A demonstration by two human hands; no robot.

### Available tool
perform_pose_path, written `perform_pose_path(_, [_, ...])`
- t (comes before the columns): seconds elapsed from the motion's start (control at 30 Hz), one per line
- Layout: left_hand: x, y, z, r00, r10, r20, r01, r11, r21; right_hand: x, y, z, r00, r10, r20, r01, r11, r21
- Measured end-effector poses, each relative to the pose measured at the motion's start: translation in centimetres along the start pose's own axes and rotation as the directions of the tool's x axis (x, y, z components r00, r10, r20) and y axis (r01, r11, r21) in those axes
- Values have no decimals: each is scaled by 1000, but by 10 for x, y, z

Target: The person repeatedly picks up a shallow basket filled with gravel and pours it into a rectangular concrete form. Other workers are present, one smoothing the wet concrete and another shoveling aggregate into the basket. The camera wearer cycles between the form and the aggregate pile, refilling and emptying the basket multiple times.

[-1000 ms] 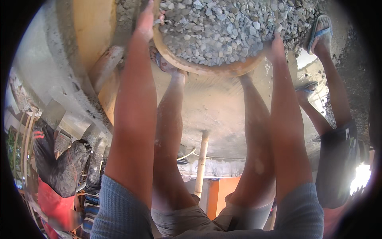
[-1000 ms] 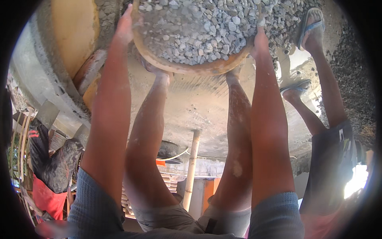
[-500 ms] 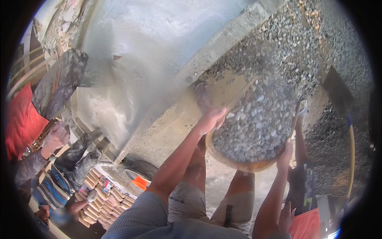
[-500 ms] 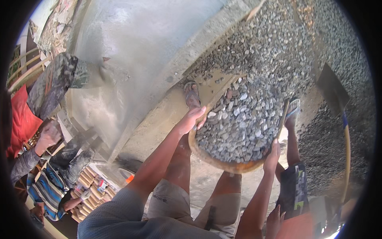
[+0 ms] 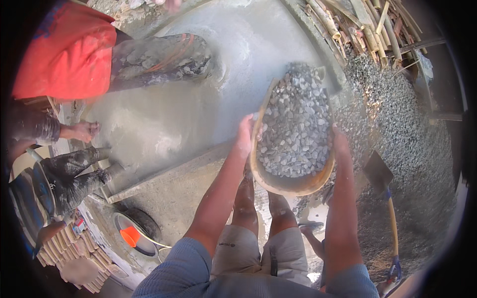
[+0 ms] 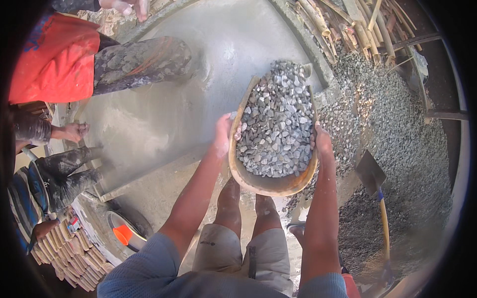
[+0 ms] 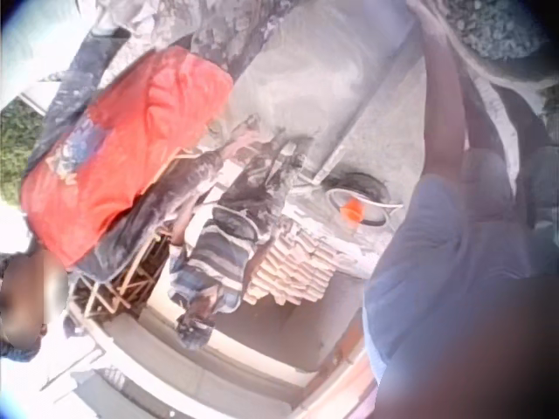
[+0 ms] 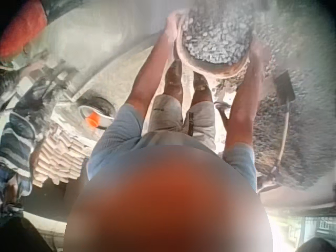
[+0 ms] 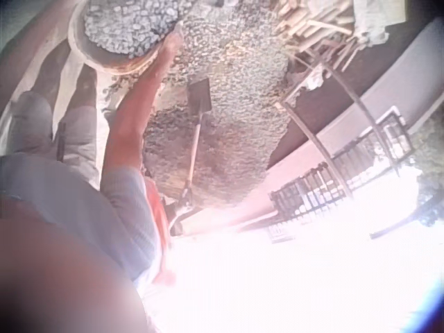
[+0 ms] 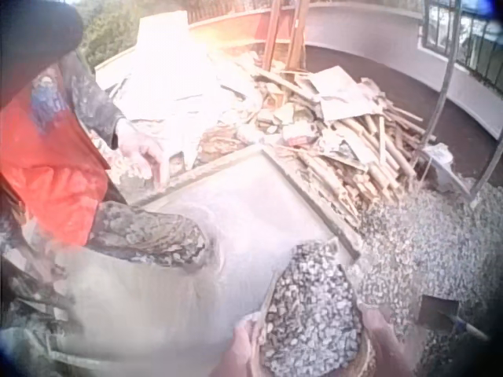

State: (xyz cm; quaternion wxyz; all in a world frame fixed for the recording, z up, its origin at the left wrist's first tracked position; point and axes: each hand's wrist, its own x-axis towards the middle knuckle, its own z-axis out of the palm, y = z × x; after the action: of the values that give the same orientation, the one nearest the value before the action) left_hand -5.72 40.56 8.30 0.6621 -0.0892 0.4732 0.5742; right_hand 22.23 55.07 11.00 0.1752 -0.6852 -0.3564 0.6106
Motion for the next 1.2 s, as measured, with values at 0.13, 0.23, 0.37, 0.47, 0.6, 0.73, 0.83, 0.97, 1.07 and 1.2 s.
perform_pose_path(0.13, [-85, 4, -137, 991, 25, -130, -33, 998, -55, -40, 49, 90, 965, 173, 195, -154, 982, -110])
perform_pose_path(0.23, [-164, 7, -213, 956, 46, -290, -67, 996, -62, -78, 74, 161, 898, 291, 331, -235, 951, -200])
perform_pose_path(0.37, [-249, 32, -255, 832, 23, -554, -108, 987, -122, -125, 102, 236, 802, 373, 466, -230, 914, -335])
perform_pose_path(0.47, [-270, 37, -263, 707, 6, -707, -47, 998, -39, -161, 113, 250, 758, 389, 523, -285, 919, -271])
perform_pose_path(0.6, [-259, 28, -281, 821, -133, -556, 64, 988, -141, -195, 105, 238, 873, 429, 230, -354, 884, -304])
perform_pose_path(0.73, [-240, 54, -306, 891, -129, -436, 14, 966, -258, -196, 69, 272, 932, 313, 182, -177, 833, -525])
perform_pose_path(0.83, [-220, 116, -324, 939, -78, -335, -34, 948, -316, -178, 28, 336, 929, 292, 228, -116, 813, -570])
perform_pose_path(0.97, [-164, 242, -385, 902, 19, -430, -134, 962, -238, -137, -26, 449, 913, 217, 345, -42, 892, -450])
perform_pose_path(1.07, [-137, 317, -446, 921, 101, -377, -174, 971, -165, -118, -47, 531, 892, 45, 451, 158, 902, -401])
perform_pose_path(1.2, [-164, 371, -486, 910, 154, -384, -226, 963, -149, -121, -59, 590, 849, -14, 528, 258, 883, -392])
